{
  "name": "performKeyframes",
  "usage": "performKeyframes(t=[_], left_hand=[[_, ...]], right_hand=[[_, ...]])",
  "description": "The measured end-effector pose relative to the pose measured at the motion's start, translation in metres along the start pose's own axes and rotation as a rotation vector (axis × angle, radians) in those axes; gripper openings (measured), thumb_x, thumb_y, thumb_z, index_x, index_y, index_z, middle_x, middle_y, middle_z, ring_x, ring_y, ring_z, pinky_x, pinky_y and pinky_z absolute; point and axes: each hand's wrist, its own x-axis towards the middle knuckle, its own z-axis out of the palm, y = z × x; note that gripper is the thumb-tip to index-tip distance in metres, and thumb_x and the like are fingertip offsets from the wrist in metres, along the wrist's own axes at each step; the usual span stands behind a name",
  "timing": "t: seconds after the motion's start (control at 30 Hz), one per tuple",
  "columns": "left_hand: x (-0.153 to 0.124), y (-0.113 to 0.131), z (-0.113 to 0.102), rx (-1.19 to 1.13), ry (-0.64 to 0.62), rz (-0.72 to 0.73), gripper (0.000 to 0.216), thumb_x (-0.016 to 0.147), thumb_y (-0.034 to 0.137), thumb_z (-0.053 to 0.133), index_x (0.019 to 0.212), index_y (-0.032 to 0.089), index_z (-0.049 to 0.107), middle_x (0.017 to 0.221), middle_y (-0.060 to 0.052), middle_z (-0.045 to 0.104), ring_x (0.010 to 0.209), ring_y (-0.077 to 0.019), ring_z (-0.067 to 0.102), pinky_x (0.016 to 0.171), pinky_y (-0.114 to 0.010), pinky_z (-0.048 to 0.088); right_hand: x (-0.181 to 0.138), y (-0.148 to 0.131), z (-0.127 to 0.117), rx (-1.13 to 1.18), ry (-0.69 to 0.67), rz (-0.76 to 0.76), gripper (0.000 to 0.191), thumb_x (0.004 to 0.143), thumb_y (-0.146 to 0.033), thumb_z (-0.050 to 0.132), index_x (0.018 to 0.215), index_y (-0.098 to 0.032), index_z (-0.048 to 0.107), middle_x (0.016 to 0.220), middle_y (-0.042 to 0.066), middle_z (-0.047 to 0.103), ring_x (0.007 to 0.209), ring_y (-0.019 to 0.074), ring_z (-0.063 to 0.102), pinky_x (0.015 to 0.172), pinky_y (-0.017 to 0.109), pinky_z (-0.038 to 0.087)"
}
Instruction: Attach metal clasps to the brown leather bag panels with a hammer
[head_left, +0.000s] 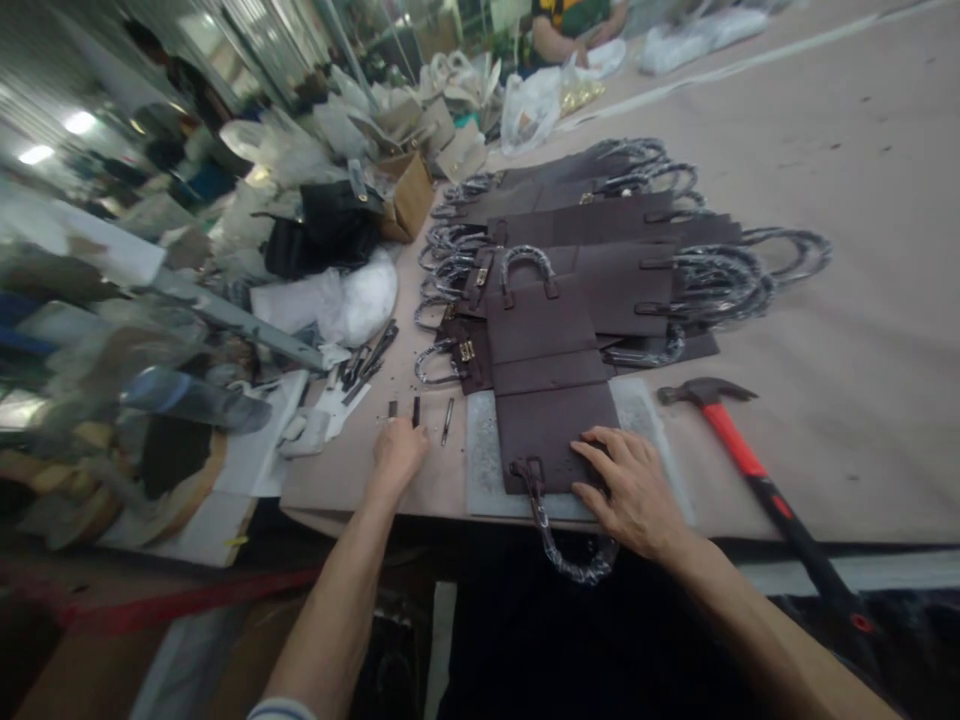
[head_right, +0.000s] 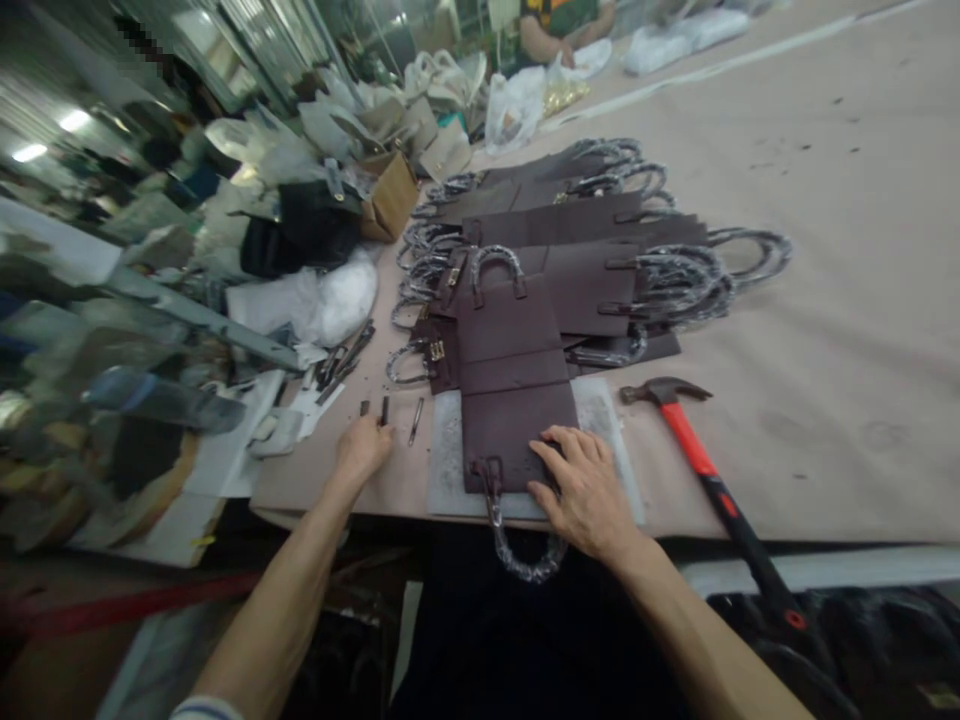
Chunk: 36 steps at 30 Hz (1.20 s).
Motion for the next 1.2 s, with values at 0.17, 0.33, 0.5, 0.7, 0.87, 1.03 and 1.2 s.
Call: performKeyframes(t=[0.17, 0.33, 0.5, 0.7, 0.87, 1.03, 1.2], left_hand=[[-0.002, 0.01, 0.005, -0.007, 0.092, 0.076, 0.029, 0.095, 0.03, 0.052, 0.111, 0.016, 0.073, 0.116, -0.02, 0.072, 0.102, -0.0324, 0.071, 0.085, -0.04, 0.053], [0.019, 0.039, 0.006, -0.074, -0.122, 0.077, 0.026, 0.087, 0.041, 0.067, 0.097, 0.019, 0.075, 0.103, -0.013, 0.077, 0.102, -0.0286, 0.071, 0.083, -0.032, 0.05], [0.04, 0.05, 0.003, -0.05, -0.236, 0.041, 0.013, 0.076, 0.026, 0.07, 0.07, 0.015, 0.069, 0.081, -0.016, 0.075, 0.087, -0.0305, 0.072, 0.07, -0.031, 0.048], [0.027, 0.031, -0.006, -0.397, -0.1, 0.063, 0.013, 0.077, 0.028, 0.057, 0.068, 0.019, 0.06, 0.069, -0.007, 0.069, 0.079, -0.0276, 0.071, 0.069, -0.033, 0.052], [-0.032, 0.063, 0.002, -1.308, -0.184, -0.016, 0.029, 0.074, 0.043, 0.064, 0.087, 0.018, 0.058, 0.069, 0.0, 0.068, 0.064, -0.0204, 0.071, 0.062, -0.031, 0.058], [-0.084, 0.122, 0.026, -1.435, -0.233, 0.243, 0.03, 0.082, 0.042, 0.069, 0.097, 0.018, 0.061, 0.079, -0.002, 0.072, 0.073, -0.0179, 0.075, 0.066, -0.026, 0.057], [-0.095, 0.136, 0.043, -1.379, -0.187, 0.403, 0.015, 0.088, 0.031, 0.068, 0.092, 0.018, 0.061, 0.082, -0.003, 0.073, 0.079, -0.0158, 0.075, 0.074, -0.024, 0.058]], right_hand=[[0.001, 0.003, 0.002, -0.022, 0.022, -0.034, 0.04, 0.093, -0.038, 0.062, 0.129, -0.019, 0.061, 0.133, 0.015, 0.057, 0.124, 0.0348, 0.049, 0.108, 0.054, 0.038], [0.001, 0.002, 0.003, -0.023, 0.037, -0.041, 0.04, 0.093, -0.037, 0.062, 0.128, -0.017, 0.062, 0.131, 0.015, 0.057, 0.124, 0.0351, 0.049, 0.107, 0.054, 0.038], [0.0, -0.004, -0.001, -0.01, 0.001, -0.005, 0.042, 0.091, -0.034, 0.065, 0.129, -0.016, 0.063, 0.133, 0.015, 0.057, 0.125, 0.0341, 0.048, 0.109, 0.053, 0.037], [0.0, -0.009, -0.003, 0.018, -0.007, 0.023, 0.044, 0.089, -0.034, 0.068, 0.129, -0.016, 0.063, 0.133, 0.015, 0.057, 0.124, 0.0336, 0.049, 0.109, 0.053, 0.037], [-0.001, -0.01, -0.004, 0.021, -0.013, 0.038, 0.043, 0.089, -0.033, 0.068, 0.129, -0.017, 0.063, 0.134, 0.014, 0.057, 0.124, 0.0332, 0.048, 0.109, 0.052, 0.036], [-0.001, -0.009, -0.003, 0.017, -0.014, 0.042, 0.043, 0.089, -0.034, 0.067, 0.129, -0.019, 0.062, 0.134, 0.013, 0.057, 0.124, 0.033, 0.047, 0.109, 0.051, 0.035], [0.0, -0.01, -0.002, 0.023, -0.004, 0.04, 0.042, 0.089, -0.035, 0.067, 0.128, -0.019, 0.062, 0.132, 0.013, 0.057, 0.122, 0.0326, 0.048, 0.108, 0.051, 0.035]])
